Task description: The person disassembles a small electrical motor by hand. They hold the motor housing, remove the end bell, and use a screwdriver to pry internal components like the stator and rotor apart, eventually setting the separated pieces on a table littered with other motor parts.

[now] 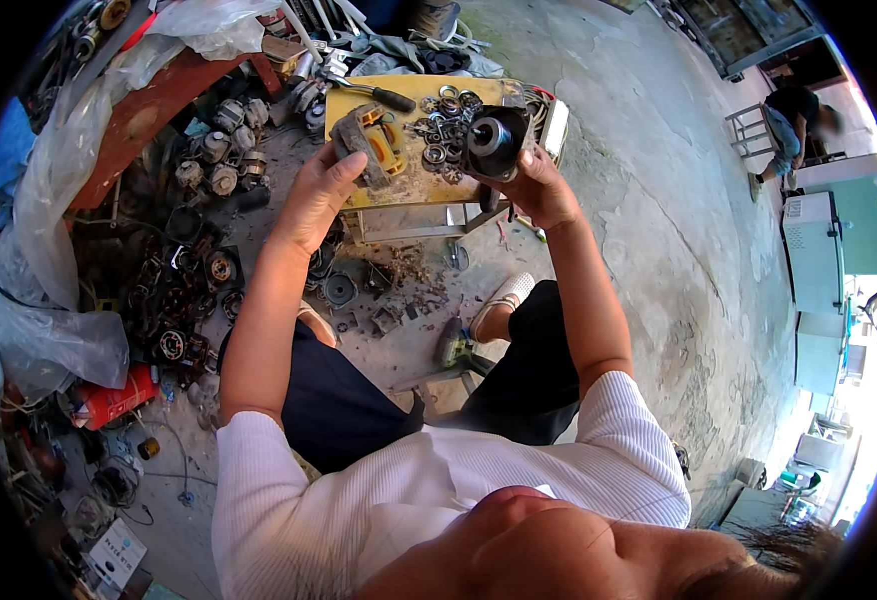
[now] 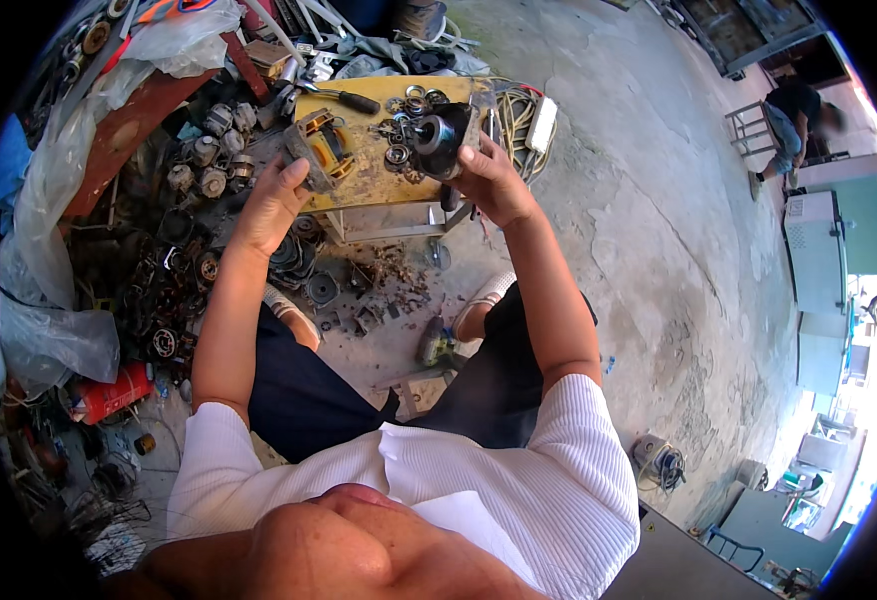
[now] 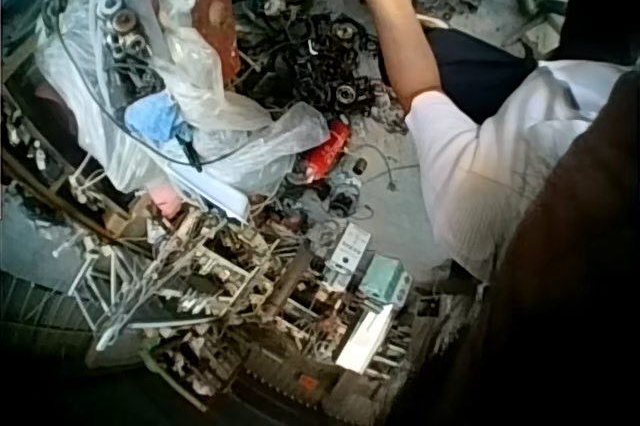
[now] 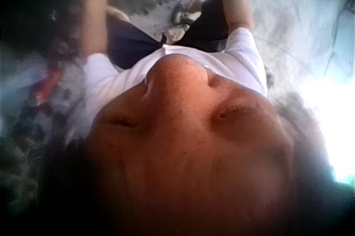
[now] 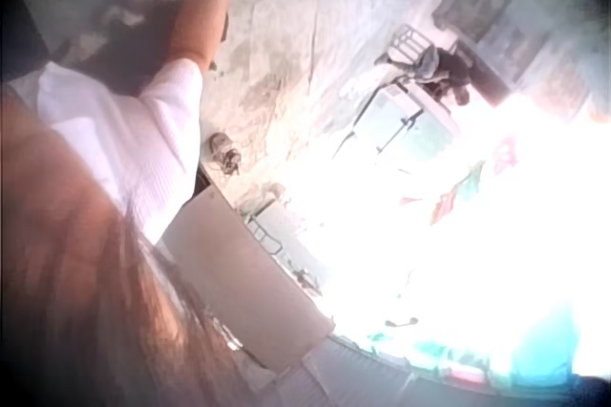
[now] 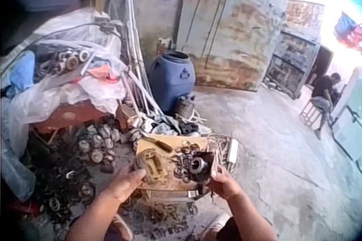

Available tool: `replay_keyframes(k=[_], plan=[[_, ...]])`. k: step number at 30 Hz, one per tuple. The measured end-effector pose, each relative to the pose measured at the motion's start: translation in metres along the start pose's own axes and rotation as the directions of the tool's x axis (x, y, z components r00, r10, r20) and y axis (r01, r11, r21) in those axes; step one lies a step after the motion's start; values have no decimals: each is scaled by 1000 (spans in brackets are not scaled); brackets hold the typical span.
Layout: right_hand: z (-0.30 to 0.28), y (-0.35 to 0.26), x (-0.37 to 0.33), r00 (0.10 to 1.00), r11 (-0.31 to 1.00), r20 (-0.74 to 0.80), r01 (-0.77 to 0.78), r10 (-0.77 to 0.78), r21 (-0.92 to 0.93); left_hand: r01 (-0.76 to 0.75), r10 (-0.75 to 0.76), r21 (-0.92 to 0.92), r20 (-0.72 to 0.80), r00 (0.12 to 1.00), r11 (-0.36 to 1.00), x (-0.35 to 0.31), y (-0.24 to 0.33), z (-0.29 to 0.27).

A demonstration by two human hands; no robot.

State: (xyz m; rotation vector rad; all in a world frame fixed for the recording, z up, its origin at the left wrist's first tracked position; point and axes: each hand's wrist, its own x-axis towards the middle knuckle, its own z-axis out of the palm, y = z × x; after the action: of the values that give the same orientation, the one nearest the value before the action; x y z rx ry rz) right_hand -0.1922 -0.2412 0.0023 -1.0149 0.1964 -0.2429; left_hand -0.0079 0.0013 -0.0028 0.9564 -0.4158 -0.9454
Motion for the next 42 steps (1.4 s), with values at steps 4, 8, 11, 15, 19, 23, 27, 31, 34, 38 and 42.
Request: replay_keyframes(k=[4, 8, 11, 15, 19, 23, 27, 31, 34, 38, 42], plan=[[2, -3, 3, 999, 1000, -33, -18, 17, -19, -26, 23, -110, -26, 999, 994, 0, 7, 0], [19, -1, 12, 993, 858, -97, 13, -73, -514, -54, 47, -178, -43, 998, 982, 7, 10, -14], [29, 24, 27, 979, 635, -27, 109, -200, -765, -50, 41, -261, -38, 998, 964, 8, 11, -26], [60, 40, 44, 957, 346, -16, 89, -291, -934, -69, 72, -349, -4, 997, 934, 9, 21, -25], [60, 67, 66, 893, 114, 94, 160, -441, -980, -79, 83, -388, -7, 997, 918, 12, 25, -26], [64, 79, 76, 860, 55, 52, 92, -507, -994, -72, 71, -405, -18, 997, 912, 12, 25, -26], [71, 80, 79, 863, -45, -3, -31, -506, -999, -67, 70, -410, -8, 998, 910, 13, 21, -25], [72, 79, 80, 869, -115, -25, -93, -493, -989, -52, 63, -381, 15, 998, 923, 13, 20, -16], [76, 78, 75, 866, -126, -20, -96, -500, -987, -62, 63, -333, -7, 998, 941, 11, 19, -11], [79, 64, 60, 852, -134, 51, -22, -522, -991, -63, 64, -282, -7, 998, 957, 13, 15, -12], [82, 40, 33, 908, -76, 65, 37, -415, -996, -65, 68, -197, 6, 998, 978, 10, 15, -11]])
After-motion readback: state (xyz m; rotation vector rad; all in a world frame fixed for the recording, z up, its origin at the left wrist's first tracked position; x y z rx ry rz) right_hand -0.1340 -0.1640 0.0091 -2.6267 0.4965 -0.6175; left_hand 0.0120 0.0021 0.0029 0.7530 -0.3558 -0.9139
